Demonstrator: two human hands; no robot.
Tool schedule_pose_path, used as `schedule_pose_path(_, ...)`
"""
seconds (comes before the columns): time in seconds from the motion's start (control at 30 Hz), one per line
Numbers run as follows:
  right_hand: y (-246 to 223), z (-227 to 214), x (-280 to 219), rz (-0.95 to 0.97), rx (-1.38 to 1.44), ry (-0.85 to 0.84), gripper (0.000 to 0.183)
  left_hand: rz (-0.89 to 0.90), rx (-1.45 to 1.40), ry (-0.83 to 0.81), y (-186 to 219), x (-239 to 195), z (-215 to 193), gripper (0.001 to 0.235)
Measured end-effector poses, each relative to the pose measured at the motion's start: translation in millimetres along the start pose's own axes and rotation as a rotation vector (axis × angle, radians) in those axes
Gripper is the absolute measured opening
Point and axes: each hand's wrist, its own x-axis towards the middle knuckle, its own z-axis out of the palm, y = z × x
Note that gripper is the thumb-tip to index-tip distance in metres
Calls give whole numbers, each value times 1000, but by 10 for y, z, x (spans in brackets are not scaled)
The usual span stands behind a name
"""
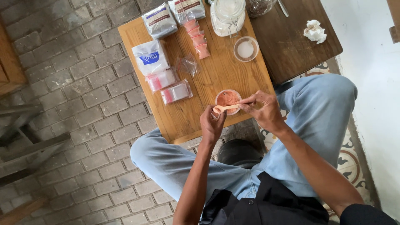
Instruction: The person scoops a pink powder from a small container using a wooden spatula and transfers it into small plastic bags. They then fold the top of the bags to seal them and place the filled bags on the table.
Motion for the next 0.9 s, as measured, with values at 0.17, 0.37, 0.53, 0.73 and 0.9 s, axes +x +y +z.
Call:
schedule_pose_path(0.17,-23,23,29,-61,-46,-25,12,2,3,-31,110,9,-26,19)
schedule_pose_path(0.37,-187,-6,16,-233,-234,-67,9,-9,-9,-36,181,18,-44,18)
schedule_pose_path(0.53,-280,-4,-65,-534,-526,-31,7,16,-23,-6,143,5,-18,18)
schedule_pose_path(0.73,-407,-8,-92,-644,-589,9,9,111,44,40,71,5,-17,18)
schedule_pose_path(0.9,-448,-51,-103,-637,-470,44,9,217,68,131,-42,20,-3,21)
